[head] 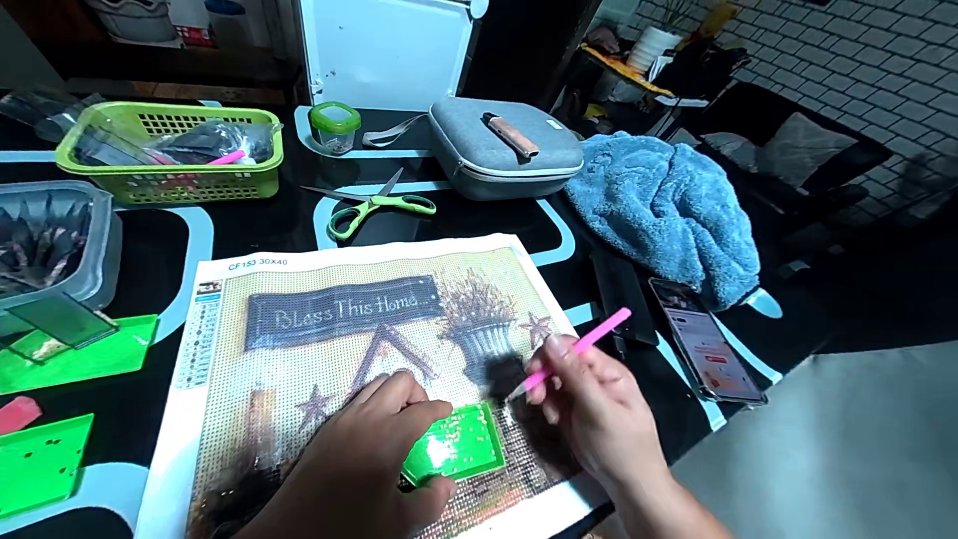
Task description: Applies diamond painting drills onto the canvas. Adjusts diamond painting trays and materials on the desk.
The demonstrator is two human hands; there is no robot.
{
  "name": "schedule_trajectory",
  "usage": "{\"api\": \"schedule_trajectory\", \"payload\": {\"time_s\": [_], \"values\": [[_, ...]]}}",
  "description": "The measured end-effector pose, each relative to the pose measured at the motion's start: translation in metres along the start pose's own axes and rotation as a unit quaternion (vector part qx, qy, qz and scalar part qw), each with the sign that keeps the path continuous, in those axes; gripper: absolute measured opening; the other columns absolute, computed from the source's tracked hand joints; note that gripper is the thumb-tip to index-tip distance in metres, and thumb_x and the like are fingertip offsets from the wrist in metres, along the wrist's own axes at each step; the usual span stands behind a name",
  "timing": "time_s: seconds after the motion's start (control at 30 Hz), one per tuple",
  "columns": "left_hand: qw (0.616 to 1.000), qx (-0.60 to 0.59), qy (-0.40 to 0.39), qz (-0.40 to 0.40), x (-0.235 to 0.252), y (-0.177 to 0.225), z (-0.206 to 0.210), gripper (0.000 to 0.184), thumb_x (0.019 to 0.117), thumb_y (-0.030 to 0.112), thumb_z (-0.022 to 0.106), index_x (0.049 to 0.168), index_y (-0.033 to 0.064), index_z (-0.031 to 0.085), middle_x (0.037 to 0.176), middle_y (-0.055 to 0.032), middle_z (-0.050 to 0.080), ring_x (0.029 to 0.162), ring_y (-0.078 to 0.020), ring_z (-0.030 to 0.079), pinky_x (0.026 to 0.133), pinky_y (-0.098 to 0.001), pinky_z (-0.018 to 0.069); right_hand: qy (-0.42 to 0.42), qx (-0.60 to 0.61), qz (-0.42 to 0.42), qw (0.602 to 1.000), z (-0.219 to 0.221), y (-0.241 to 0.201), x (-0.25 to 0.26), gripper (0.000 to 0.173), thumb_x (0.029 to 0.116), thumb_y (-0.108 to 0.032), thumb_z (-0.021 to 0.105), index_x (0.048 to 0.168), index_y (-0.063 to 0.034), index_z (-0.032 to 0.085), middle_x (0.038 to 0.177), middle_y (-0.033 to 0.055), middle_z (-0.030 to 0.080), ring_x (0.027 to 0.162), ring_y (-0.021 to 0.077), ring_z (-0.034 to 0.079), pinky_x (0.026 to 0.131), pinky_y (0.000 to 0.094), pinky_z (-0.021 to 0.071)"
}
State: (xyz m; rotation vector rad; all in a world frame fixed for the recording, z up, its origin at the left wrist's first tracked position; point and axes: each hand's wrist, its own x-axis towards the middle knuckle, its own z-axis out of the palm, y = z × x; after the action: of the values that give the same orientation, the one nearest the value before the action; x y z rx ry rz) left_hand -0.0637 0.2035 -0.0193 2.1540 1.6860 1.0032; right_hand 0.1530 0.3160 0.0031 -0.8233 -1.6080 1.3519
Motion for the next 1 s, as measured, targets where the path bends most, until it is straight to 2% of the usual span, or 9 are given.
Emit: {"api": "schedule_trajectory", "payload": {"time_s": [0.07, 0.13, 0.33, 0.67, 1.0], "values": [[1.0, -0.009, -0.009, -0.005, 0.0, 0.001, -0.002, 0.047, 0.079, 0.045, 0.072, 0.117, 0.0181, 0.076, 0.099, -0.0026, 0.068, 0.086, -0.016, 0.066, 0.071, -0.0297, 0.0564, 0.031, 0.015, 0.058, 0.998, -0.008, 0.001, 0.009, 0.038, 0.1099, -0.023, 0.042, 0.084, -0.0119, 0.067, 0.065, -0.0019, 0.067, 0.051, -0.0001, 0.055, 0.05, 0.0135, 0.0454], [0.999, -0.018, -0.024, -0.013, 0.0, 0.003, -0.005, 0.047, 0.0798, 0.044, 0.074, 0.118, 0.0167, 0.076, 0.1, -0.004, 0.068, 0.088, -0.0178, 0.066, 0.072, -0.0316, 0.0566, 0.027, 0.004, 0.072, 0.997, -0.012, 0.007, 0.012, 0.038, 0.1102, -0.022, 0.042, 0.084, -0.01, 0.067, 0.064, -0.0003, 0.066, 0.051, 0.001, 0.055, 0.05, 0.0142, 0.0449], [0.998, -0.033, -0.051, -0.027, 0.002, 0.005, -0.011, 0.048, 0.0815, 0.043, 0.075, 0.12, 0.0144, 0.075, 0.102, -0.0067, 0.068, 0.089, -0.0206, 0.066, 0.073, -0.0358, 0.0564, 0.011, -0.116, -0.054, 0.992, -0.015, 0.018, 0.005, 0.031, 0.1092, -0.024, 0.048, 0.085, -0.0138, 0.063, 0.07, -0.0054, 0.065, 0.055, -0.0011, 0.057, 0.052, 0.0123, 0.0473], [0.996, -0.035, -0.07, -0.038, 0.003, 0.008, -0.016, 0.048, 0.082, 0.04, 0.076, 0.122, 0.0128, 0.075, 0.103, -0.0081, 0.068, 0.09, -0.0225, 0.066, 0.074, -0.037, 0.056, 0.002, -0.153, -0.091, 0.984, -0.014, 0.021, 0.004, 0.029, 0.109, -0.025, 0.05, 0.085, -0.0142, 0.064, 0.069, -0.007, 0.064, 0.056, -0.0029, 0.056, 0.051, 0.011, 0.0451], [0.995, -0.035, -0.077, -0.045, 0.004, 0.01, -0.018, 0.047, 0.0818, 0.039, 0.077, 0.122, 0.0131, 0.075, 0.105, -0.0082, 0.068, 0.091, -0.0233, 0.066, 0.075, -0.0376, 0.0566, -0.013, -0.21, -0.145, 0.967, -0.013, 0.023, 0.003, 0.028, 0.1085, -0.025, 0.05, 0.088, -0.0123, 0.064, 0.07, -0.0087, 0.063, 0.06, -0.0057, 0.056, 0.055, 0.0093, 0.0464]]}}
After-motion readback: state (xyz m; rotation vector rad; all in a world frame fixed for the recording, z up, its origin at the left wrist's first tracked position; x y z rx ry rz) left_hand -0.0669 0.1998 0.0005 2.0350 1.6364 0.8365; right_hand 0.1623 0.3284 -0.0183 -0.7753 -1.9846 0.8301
